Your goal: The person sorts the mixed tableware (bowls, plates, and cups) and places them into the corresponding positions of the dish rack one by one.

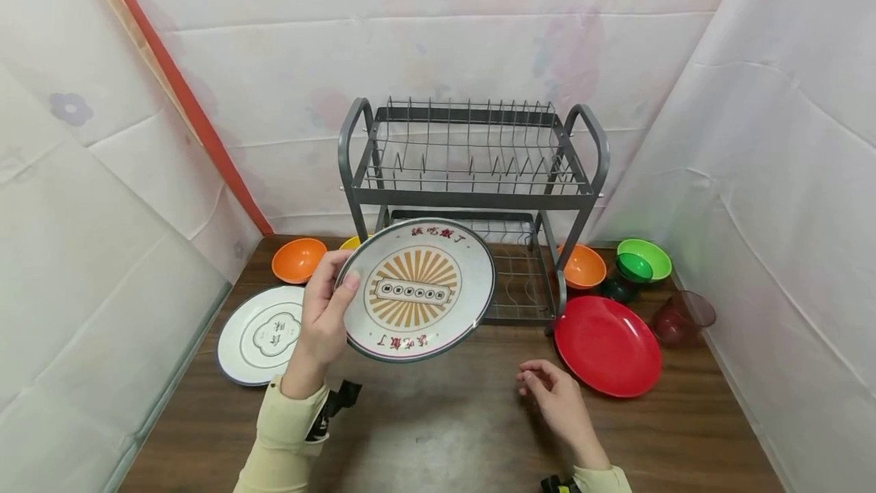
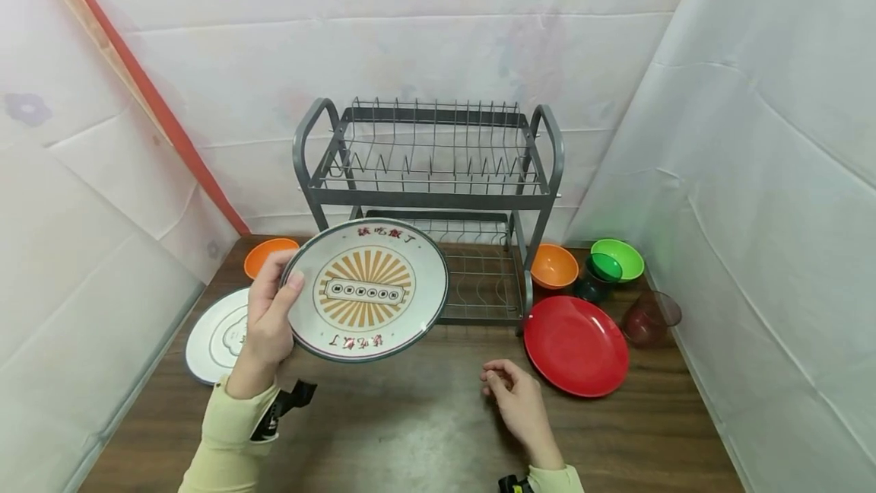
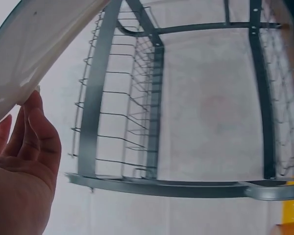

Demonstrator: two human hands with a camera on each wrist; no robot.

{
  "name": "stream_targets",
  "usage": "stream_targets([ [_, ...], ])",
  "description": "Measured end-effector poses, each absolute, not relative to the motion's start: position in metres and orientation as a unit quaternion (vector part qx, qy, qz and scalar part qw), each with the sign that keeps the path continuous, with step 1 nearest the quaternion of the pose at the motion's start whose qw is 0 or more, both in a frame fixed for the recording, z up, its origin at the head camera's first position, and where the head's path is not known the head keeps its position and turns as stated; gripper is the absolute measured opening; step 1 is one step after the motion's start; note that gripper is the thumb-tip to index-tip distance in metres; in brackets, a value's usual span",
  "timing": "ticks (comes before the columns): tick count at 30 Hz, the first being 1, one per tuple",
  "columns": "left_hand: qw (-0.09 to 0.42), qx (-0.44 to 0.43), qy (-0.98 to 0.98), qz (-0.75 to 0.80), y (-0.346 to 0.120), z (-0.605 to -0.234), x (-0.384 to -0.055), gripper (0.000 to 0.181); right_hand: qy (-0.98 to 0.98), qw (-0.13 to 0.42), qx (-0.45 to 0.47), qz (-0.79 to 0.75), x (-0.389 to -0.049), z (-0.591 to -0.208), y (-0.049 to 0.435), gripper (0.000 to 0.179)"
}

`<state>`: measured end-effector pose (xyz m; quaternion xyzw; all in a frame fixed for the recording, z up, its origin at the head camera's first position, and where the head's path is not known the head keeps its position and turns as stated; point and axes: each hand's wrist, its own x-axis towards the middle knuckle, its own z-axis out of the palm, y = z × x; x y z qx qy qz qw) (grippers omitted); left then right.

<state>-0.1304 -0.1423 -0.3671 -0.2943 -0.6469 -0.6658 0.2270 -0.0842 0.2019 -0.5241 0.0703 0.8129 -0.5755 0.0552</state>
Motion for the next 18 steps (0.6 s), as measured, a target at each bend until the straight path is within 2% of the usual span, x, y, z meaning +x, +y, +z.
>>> stream_targets([
  [18, 0.314, -0.309, -0.611, -0.658, -0.139, -0.313, -0.156, 0.027, 0.838, 0.049, 0.058, -0.540, -0.082, -0.535, 0.214, 0.013],
])
